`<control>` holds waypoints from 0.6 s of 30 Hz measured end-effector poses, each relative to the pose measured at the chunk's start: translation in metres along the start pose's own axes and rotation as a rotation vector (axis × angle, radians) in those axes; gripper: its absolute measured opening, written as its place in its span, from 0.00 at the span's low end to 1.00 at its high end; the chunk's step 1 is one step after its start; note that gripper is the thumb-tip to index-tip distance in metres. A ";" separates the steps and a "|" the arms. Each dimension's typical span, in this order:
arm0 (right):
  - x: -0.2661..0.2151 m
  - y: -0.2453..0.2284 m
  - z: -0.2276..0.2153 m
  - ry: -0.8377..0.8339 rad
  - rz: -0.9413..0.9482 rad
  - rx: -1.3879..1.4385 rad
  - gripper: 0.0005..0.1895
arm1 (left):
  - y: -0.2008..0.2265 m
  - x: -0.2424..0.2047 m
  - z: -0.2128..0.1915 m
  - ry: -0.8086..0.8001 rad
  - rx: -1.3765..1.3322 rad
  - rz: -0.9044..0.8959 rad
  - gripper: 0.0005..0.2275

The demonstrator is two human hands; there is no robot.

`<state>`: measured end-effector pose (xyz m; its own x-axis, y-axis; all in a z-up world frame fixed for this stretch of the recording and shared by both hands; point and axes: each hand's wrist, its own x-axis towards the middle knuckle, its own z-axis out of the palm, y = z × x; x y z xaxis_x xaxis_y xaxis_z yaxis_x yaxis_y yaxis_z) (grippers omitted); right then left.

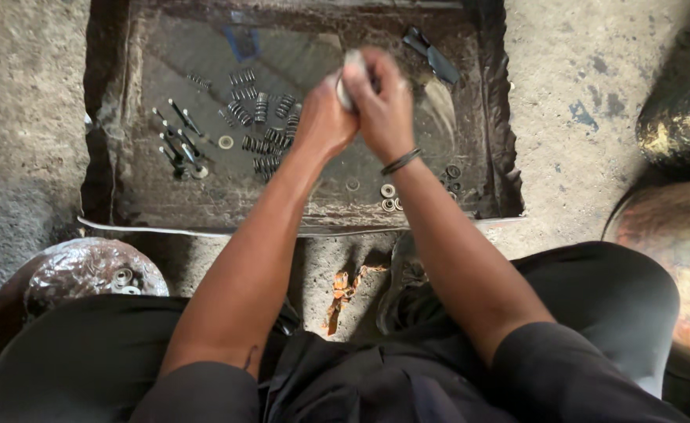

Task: The person sits on the floor and assembles small mechanical components by hand. They pick up metal springs, washers, and bolts from a tray, fit the washers onto the bolts, and place the assembled units into a metal bowl. The process is repeated continuously throughout the clip.

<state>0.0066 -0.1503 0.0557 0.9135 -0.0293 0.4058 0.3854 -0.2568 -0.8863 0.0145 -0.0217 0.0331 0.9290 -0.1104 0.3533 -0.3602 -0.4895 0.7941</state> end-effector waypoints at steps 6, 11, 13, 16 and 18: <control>-0.013 0.033 0.014 0.035 0.139 0.149 0.21 | -0.021 -0.012 0.012 -0.027 0.105 0.017 0.11; -0.048 0.111 0.038 -0.029 0.342 -0.118 0.24 | -0.080 -0.034 0.049 -0.358 0.248 -0.272 0.11; -0.030 0.100 0.032 -0.035 0.222 0.015 0.21 | -0.078 -0.021 0.045 -0.200 0.283 -0.219 0.10; -0.008 0.044 0.021 0.003 0.155 0.179 0.23 | -0.047 -0.008 0.014 0.001 0.105 -0.042 0.11; 0.012 0.006 0.012 0.001 0.263 0.352 0.26 | -0.025 0.012 -0.014 -0.056 -0.015 0.056 0.11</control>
<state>0.0219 -0.1407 0.0524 0.9864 -0.0507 0.1564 0.1610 0.1042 -0.9814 0.0330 0.0017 0.0245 0.9103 -0.1855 0.3700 -0.4129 -0.4685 0.7810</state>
